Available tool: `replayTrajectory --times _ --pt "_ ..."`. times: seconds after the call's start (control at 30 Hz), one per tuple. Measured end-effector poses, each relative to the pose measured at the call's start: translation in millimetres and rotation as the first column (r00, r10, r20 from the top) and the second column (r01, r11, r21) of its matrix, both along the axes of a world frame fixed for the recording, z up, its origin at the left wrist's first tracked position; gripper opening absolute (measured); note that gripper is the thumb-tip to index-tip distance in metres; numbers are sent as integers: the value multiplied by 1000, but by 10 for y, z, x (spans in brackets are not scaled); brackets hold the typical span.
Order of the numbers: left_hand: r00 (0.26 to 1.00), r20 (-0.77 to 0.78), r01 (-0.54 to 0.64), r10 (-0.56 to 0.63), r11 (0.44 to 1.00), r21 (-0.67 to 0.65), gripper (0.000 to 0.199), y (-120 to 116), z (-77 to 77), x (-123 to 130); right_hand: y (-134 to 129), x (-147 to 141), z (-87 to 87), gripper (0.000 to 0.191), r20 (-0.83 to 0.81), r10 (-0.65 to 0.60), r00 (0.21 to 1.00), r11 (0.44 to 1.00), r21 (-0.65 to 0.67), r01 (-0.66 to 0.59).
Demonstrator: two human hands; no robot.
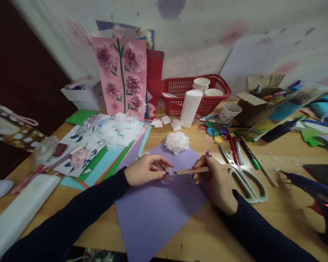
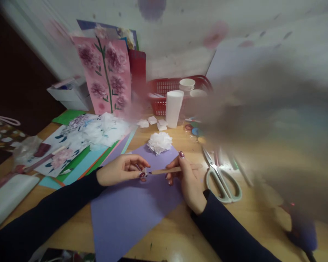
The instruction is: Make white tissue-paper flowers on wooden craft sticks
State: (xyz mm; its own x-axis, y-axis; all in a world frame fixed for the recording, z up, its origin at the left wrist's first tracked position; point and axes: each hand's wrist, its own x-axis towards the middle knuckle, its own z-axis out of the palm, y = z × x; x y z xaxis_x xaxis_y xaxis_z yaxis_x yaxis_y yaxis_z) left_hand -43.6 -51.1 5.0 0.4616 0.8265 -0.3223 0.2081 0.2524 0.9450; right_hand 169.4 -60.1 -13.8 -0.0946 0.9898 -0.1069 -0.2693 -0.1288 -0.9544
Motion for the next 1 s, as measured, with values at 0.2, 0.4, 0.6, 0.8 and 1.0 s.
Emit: replayTrajectory --times 0.2,0.4,0.6,0.8,1.0 --pt "1000 17 3 -3 1000 4 25 -15 -12 17 -28 -12 -11 49 14 50 999 999 2 -50" --pt "997 74 11 -16 998 67 28 -2 -11 6 -25 -18 -19 50 69 22 997 1000 16 -24" --pt "998 50 -35 30 995 96 34 36 -37 -21 -11 0 -21 48 42 -6 999 1000 17 6" --pt "985 10 -173 173 972 159 27 140 -100 -103 117 65 -24 47 232 -237 943 936 315 157" --pt "962 -74 -228 263 922 311 21 205 1 -86 200 36 -94 47 469 -241 850 928 367 61"
